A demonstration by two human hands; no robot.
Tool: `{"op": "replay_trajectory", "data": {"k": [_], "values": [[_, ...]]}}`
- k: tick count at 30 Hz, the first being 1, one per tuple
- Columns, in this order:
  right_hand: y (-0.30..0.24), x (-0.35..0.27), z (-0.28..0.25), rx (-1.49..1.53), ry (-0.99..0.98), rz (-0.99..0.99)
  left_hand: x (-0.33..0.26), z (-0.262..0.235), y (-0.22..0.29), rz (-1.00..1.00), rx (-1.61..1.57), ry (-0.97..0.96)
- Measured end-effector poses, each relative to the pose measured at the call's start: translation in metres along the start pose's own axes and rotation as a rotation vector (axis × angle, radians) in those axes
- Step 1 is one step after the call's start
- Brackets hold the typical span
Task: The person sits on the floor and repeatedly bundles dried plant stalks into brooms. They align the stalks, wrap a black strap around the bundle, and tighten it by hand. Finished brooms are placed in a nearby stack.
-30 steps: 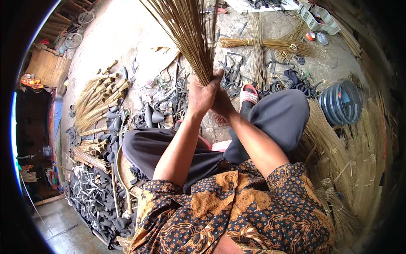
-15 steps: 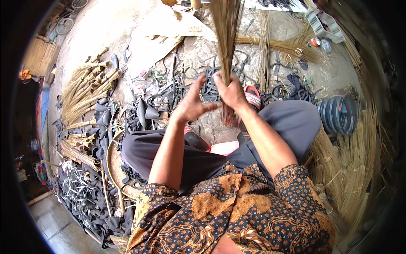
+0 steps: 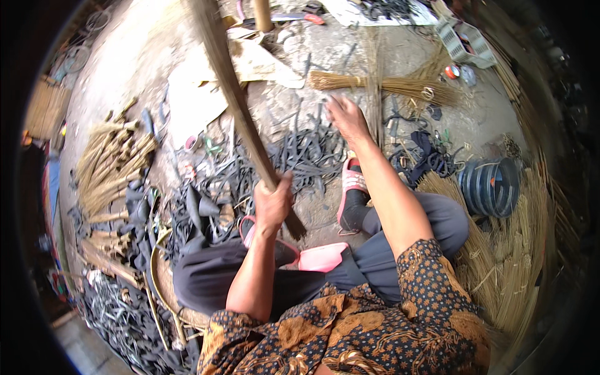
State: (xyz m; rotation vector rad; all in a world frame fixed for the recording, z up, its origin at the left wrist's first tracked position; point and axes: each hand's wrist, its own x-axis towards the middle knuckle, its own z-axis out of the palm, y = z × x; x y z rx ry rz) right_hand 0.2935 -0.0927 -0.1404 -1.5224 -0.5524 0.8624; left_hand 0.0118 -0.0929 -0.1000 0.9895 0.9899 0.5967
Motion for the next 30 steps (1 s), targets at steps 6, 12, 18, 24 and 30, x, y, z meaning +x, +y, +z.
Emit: {"op": "replay_trajectory", "data": {"k": [6,12,18,24,30], "values": [[0.166,0.024,-0.153,-0.694,0.503,0.583,-0.002,-0.001,0.003,-0.079,0.072,0.124],[0.205,0.035,-0.174,-0.907,0.483,0.560,0.006,0.010,0.001,-0.131,0.061,0.169],[0.195,0.060,-0.155,-1.097,0.475,0.538,0.014,0.019,-0.002,-0.177,0.242,0.133],[0.191,0.074,-0.143,-1.032,0.438,0.596,0.014,0.016,-0.010,-0.208,0.306,0.121],[0.173,0.076,-0.150,-0.874,0.572,0.411,0.012,0.014,-0.007,-0.248,0.175,0.058]]}}
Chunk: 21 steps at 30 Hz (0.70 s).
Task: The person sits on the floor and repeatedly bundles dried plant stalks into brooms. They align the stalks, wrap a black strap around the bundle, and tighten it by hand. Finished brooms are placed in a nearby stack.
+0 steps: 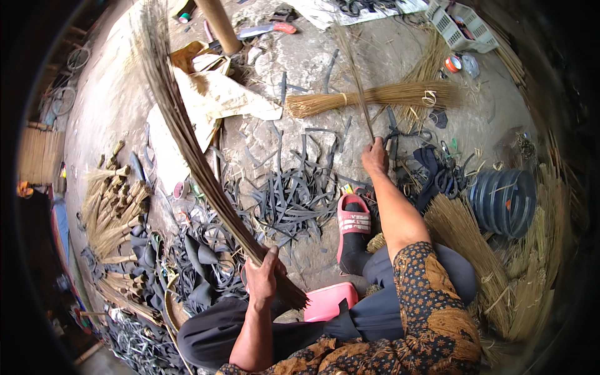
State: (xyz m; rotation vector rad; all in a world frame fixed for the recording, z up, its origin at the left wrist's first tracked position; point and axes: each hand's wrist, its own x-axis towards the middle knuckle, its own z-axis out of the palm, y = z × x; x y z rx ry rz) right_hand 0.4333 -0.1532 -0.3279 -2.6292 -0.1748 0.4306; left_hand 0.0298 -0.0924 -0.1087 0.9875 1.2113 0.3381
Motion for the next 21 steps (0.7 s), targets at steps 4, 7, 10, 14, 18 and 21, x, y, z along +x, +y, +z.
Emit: {"op": "replay_trajectory", "data": {"k": [4,7,10,14,18,21], "values": [[-0.030,-0.034,-0.030,0.168,0.059,-0.109,-0.003,-0.003,0.008,-0.104,-0.270,-0.074],[-0.056,-0.104,-0.047,0.304,0.138,-0.228,-0.002,-0.007,0.013,-0.032,-0.363,-0.142],[-0.074,-0.183,-0.062,0.406,0.077,-0.355,-0.002,-0.015,0.017,0.023,-0.365,-0.103],[-0.094,-0.261,-0.077,0.529,-0.339,-0.586,-0.015,-0.030,0.023,0.120,-0.209,-0.042],[-0.095,-0.352,-0.079,0.555,-0.534,-0.936,-0.035,-0.042,0.031,0.406,-0.145,-0.036],[-0.086,-0.404,-0.077,0.482,-0.518,-0.903,-0.048,-0.054,0.035,0.580,0.039,0.084]]}}
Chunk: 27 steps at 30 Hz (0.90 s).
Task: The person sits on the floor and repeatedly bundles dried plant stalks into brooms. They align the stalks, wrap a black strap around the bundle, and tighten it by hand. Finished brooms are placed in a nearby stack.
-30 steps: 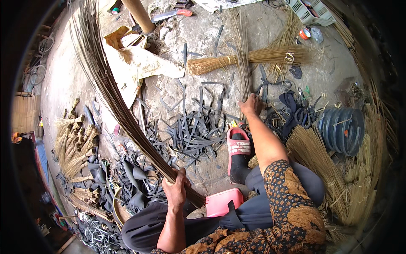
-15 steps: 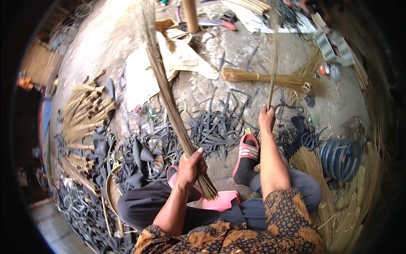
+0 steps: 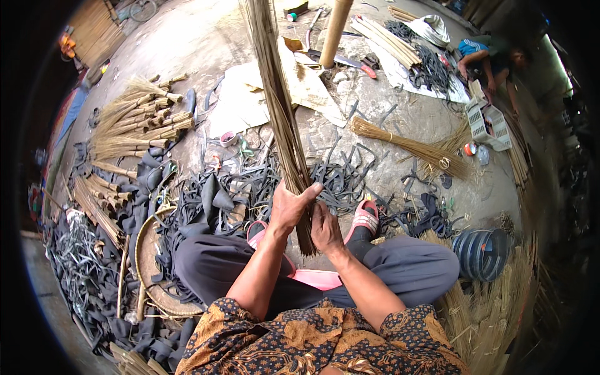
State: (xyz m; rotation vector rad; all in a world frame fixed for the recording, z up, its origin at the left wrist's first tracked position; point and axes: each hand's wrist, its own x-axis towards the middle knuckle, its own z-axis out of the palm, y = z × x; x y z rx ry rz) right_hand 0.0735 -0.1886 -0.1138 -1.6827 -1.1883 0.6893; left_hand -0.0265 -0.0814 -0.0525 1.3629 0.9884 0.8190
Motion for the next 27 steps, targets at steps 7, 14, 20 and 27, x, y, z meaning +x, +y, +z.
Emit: {"op": "replay_trajectory", "data": {"k": [7,14,20,27], "values": [[-0.038,0.016,-0.039,-0.184,-0.032,0.007,-0.011,-0.020,0.009,-0.101,-0.064,-0.105],[-0.131,0.078,-0.075,0.618,-0.240,-0.147,-0.032,-0.010,0.020,-0.073,-0.079,-0.651],[-0.151,0.051,-0.060,0.488,0.022,-0.180,-0.038,0.019,-0.008,0.284,-0.045,-0.299],[-0.102,0.031,-0.063,0.375,0.018,-0.162,-0.049,0.037,-0.064,0.015,-0.098,-0.466]]}}
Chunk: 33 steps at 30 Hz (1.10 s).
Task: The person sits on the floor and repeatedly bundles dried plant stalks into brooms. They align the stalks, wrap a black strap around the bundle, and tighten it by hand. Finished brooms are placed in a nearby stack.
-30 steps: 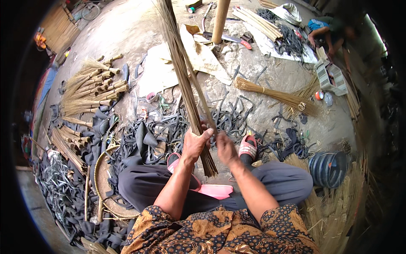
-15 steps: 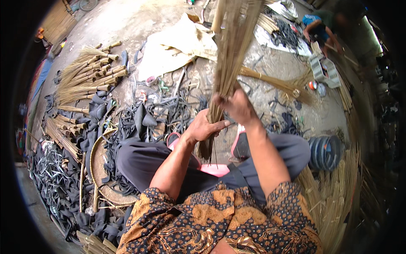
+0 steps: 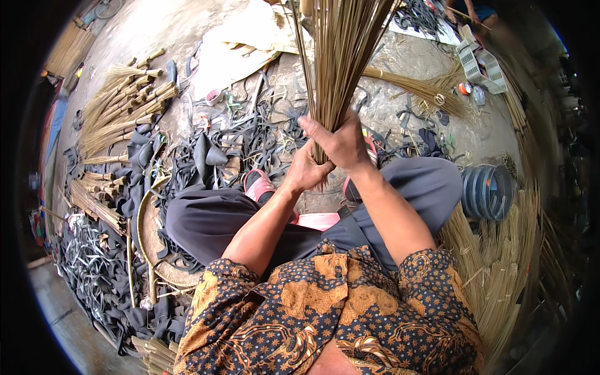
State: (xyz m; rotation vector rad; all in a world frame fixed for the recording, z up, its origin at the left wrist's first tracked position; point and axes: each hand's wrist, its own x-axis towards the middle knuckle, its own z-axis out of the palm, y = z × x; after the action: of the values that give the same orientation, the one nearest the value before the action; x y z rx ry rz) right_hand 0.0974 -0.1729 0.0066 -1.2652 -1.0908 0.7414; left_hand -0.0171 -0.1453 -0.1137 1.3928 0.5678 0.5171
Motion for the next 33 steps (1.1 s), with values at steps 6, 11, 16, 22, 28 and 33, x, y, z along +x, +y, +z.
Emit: {"op": "replay_trajectory", "data": {"k": [6,11,16,22,28,33], "values": [[0.043,-0.025,0.003,-0.129,0.101,0.198,0.014,0.011,-0.013,0.268,0.151,0.067],[0.057,-0.028,-0.010,-0.160,0.085,0.094,0.010,0.014,-0.015,0.126,0.272,0.065],[0.086,-0.045,-0.002,-0.206,0.076,0.251,0.006,0.019,-0.046,0.084,0.289,0.112],[0.039,0.011,-0.053,0.100,0.295,0.243,0.000,0.029,-0.055,-0.152,0.271,0.024],[-0.015,0.012,-0.076,0.487,0.059,0.152,0.010,0.030,0.024,-0.071,0.087,-0.344],[0.004,-0.012,-0.043,0.593,0.161,0.402,0.010,0.036,0.080,-0.331,0.072,-0.314]]}}
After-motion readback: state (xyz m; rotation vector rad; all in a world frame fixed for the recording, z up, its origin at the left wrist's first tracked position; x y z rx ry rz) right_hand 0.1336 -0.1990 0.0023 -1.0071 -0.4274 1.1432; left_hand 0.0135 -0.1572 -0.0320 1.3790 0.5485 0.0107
